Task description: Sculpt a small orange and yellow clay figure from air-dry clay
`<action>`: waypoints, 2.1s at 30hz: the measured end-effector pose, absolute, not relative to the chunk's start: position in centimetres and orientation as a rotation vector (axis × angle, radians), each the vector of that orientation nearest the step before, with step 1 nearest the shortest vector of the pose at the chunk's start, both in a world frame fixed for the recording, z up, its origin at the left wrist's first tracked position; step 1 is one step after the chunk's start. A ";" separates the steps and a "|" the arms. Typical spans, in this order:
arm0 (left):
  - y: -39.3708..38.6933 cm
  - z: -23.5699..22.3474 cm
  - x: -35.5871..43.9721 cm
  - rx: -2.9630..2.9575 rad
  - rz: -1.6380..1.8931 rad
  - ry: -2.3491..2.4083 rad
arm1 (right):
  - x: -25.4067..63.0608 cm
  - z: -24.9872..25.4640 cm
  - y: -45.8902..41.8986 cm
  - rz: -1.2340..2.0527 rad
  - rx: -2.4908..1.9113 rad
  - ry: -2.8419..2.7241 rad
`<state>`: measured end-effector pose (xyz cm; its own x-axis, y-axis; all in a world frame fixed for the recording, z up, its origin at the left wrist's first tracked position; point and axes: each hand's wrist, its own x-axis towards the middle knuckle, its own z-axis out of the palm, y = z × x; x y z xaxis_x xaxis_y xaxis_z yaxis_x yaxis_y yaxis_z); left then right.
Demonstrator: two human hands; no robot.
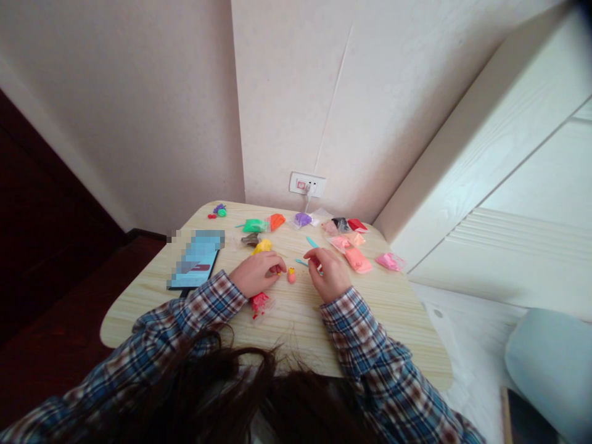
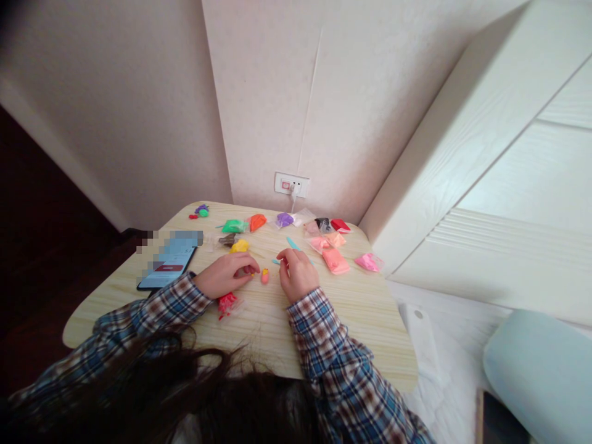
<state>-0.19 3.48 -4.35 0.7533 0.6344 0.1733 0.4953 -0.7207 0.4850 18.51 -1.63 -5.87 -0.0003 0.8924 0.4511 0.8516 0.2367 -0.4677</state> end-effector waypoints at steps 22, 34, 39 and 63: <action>3.4 -4.3 -0.3 2.546 0.448 0.890 | 18.3 -5.4 -2.0 0.131 -1.706 -1.825; 2.8 -4.6 0.6 2.620 0.573 0.771 | 18.3 -5.5 -1.9 0.054 -1.585 -1.792; 2.9 -4.9 0.7 2.605 0.556 0.802 | 18.4 -5.5 -1.9 0.033 -1.529 -1.794; 3.3 -4.2 0.5 2.064 0.789 0.832 | 18.2 -4.7 -2.5 0.078 -1.468 -1.795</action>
